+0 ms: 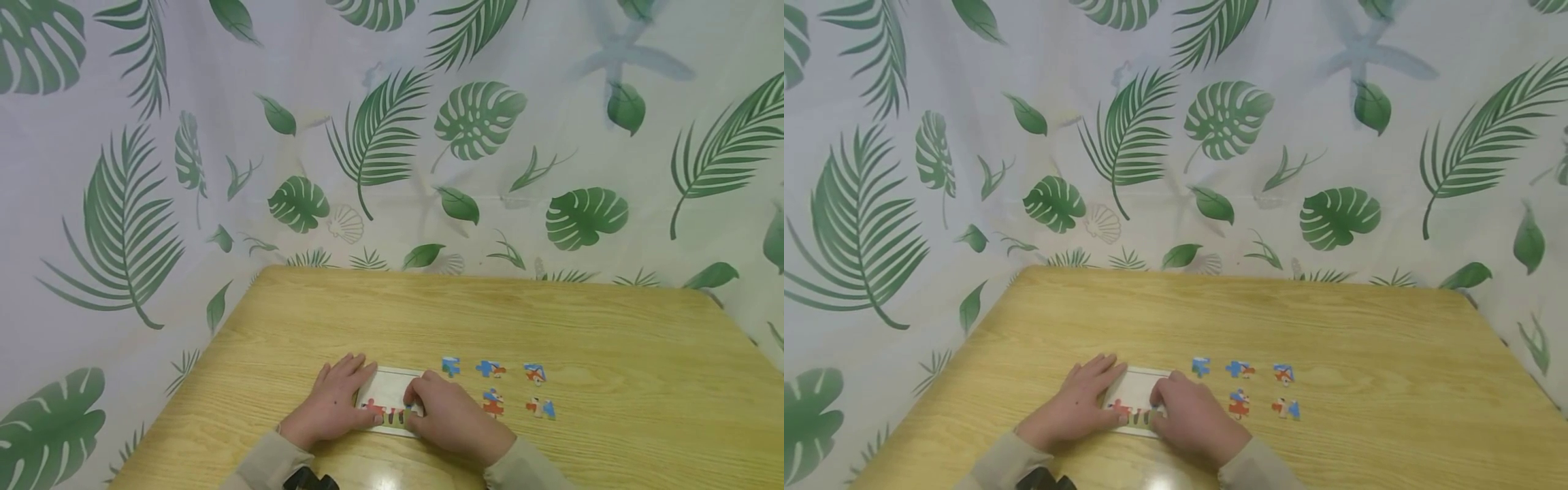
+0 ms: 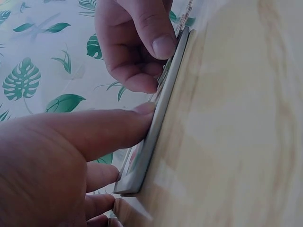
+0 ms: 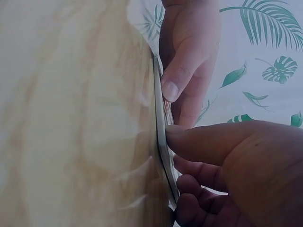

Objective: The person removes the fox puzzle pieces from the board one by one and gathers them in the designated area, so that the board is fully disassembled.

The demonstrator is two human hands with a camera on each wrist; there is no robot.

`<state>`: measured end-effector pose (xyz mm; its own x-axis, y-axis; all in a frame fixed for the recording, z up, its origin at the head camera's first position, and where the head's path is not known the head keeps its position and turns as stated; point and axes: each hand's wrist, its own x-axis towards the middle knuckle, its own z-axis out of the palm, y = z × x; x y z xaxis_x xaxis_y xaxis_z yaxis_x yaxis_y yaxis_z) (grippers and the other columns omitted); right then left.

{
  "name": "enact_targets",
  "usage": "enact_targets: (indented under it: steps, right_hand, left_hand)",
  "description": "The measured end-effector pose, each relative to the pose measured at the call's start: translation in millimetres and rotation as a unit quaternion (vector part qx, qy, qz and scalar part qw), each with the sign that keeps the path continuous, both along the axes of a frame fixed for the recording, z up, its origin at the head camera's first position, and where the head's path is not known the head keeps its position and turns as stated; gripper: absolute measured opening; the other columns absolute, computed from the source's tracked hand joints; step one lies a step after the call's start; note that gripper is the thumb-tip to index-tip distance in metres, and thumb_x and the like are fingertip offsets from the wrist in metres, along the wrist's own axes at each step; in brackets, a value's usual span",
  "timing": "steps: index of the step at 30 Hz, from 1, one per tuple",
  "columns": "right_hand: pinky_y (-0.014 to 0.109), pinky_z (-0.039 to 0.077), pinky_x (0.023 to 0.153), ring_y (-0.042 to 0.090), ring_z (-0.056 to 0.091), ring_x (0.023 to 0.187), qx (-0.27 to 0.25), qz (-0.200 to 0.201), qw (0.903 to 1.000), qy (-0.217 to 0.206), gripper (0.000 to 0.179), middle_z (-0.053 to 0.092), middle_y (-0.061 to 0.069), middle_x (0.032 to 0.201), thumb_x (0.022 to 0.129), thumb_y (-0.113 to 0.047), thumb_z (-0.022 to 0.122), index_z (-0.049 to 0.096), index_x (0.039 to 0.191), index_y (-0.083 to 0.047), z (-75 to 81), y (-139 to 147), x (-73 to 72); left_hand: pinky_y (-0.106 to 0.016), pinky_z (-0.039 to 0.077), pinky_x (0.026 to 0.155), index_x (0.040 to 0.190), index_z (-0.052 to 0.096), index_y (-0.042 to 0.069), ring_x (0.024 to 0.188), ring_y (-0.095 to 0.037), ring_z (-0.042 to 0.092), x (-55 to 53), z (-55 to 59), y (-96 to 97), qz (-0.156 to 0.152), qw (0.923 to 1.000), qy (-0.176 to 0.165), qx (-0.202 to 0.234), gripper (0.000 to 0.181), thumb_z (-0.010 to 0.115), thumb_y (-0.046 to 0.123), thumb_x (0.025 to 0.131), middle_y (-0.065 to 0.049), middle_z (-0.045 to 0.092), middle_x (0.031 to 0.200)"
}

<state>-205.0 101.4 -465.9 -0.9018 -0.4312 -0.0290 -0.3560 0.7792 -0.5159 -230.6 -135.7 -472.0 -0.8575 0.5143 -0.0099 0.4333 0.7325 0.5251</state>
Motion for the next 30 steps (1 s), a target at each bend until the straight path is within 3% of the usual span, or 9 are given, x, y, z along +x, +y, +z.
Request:
enact_targets:
  steps: [23, 30]
  right_hand:
    - [0.034, 0.043, 0.069, 0.013, 0.048, 0.076, -0.033, -0.013, 0.9993, 0.004, 0.022, 0.050, -0.006, 0.086, 0.081, -0.024, 0.082, 0.064, 0.093, -0.019, 4.4, -3.1, 2.1]
    - [0.032, 0.046, 0.069, 0.010, 0.051, 0.075, -0.060, -0.013, 0.9980, -0.010, 0.016, 0.055, -0.007, 0.083, 0.083, -0.016, 0.076, 0.063, 0.093, -0.017, 5.5, -4.0, 1.9]
  left_hand:
    - [-0.065, 0.007, 0.117, 0.153, 0.044, 0.006, 0.151, -0.040, 0.019, 1.9, 2.7, 1.3, 0.006, 1.0000, 0.004, -0.001, 0.084, 0.075, 0.044, 0.085, -0.020, 0.031, 0.161]
    - [-0.066, 0.008, 0.117, 0.153, 0.045, 0.005, 0.151, -0.040, 0.019, 1.9, 3.2, 0.5, 0.004, 1.0000, 0.005, -0.002, 0.085, 0.076, 0.044, 0.085, -0.021, 0.030, 0.161]
